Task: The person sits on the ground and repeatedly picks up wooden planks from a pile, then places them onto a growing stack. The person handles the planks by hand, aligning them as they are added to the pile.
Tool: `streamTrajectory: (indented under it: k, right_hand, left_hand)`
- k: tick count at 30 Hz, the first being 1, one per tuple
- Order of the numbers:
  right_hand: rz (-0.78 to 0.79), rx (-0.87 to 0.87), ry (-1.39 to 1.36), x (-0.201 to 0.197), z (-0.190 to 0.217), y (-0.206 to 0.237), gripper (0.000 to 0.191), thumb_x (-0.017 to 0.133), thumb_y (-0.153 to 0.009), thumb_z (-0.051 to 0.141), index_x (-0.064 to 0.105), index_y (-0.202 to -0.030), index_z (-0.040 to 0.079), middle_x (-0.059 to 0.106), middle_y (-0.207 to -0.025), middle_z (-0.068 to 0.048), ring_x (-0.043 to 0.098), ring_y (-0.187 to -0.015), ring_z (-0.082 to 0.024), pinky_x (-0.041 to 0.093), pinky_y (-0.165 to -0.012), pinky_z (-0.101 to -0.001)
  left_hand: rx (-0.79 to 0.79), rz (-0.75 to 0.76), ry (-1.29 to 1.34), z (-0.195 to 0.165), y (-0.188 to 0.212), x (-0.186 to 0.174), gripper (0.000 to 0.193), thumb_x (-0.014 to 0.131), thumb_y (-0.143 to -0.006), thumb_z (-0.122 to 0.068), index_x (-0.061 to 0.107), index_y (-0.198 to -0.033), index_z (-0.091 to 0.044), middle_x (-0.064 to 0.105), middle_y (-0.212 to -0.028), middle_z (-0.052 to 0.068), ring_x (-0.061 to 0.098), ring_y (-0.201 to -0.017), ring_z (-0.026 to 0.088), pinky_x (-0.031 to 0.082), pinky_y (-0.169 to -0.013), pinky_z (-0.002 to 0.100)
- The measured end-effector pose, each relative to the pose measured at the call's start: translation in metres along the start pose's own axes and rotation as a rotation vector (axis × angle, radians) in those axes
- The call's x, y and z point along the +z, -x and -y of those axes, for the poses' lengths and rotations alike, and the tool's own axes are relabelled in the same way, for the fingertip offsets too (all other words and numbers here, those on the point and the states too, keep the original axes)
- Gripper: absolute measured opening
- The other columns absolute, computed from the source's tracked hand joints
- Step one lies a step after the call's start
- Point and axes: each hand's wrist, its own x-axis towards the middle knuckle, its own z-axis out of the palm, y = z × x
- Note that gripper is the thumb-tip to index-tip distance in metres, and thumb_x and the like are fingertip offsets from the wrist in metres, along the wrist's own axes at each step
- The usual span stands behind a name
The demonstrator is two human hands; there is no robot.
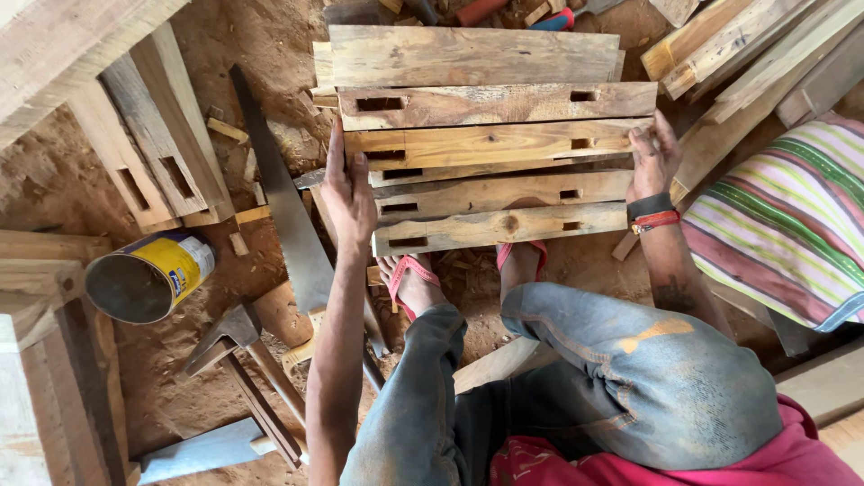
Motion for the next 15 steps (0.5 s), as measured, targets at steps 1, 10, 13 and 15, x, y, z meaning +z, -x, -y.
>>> streamTrajectory:
  k: [1,10,13,15]
  right_hand:
    - [0.020,-0.018,-0.009,0.001,0.001,0.000,0.059,0.074,-0.093,-0.002,0.057,-0.149,-0.002,0.060,-0.108,0.002,0.063,-0.099,-0.010,0.056,-0.092,-0.0248]
    - [0.004,-0.039,0.051,0.009,0.010,0.005,0.055,0.074,-0.094,0.001,0.059,-0.147,0.002,0.063,-0.115,0.000,0.064,-0.102,-0.010,0.056,-0.095,-0.0265]
    - [-0.002,-0.054,0.050,0.009,0.007,0.006,0.054,0.074,-0.094,0.004,0.060,-0.147,0.002,0.065,-0.121,-0.002,0.065,-0.106,-0.012,0.055,-0.097,-0.0280]
    - [-0.023,-0.096,0.062,0.009,0.003,0.003,0.053,0.076,-0.095,0.004,0.062,-0.145,0.001,0.064,-0.124,-0.004,0.064,-0.110,-0.014,0.054,-0.100,-0.0300]
  left_hand:
    - [0.006,0.000,-0.011,0.001,0.000,0.000,0.051,0.051,-0.112,-0.014,0.040,-0.162,-0.015,0.075,-0.095,0.019,0.039,-0.051,0.002,0.041,-0.047,0.025]
    - [0.269,-0.066,-0.368,-0.004,-0.008,0.003,0.067,0.060,-0.104,-0.012,0.029,-0.163,-0.012,0.056,-0.151,0.020,0.056,-0.085,0.026,0.052,-0.077,0.039]
    - [0.659,0.002,-0.646,-0.022,-0.013,0.021,0.094,0.084,-0.094,-0.023,0.024,-0.167,-0.018,0.021,-0.169,0.020,0.027,-0.155,0.040,0.029,-0.129,0.057]
    - [0.689,0.332,-0.785,-0.034,-0.026,0.045,0.109,0.092,-0.081,-0.035,0.023,-0.165,-0.025,0.010,-0.169,0.023,0.009,-0.158,0.041,0.014,-0.127,0.066]
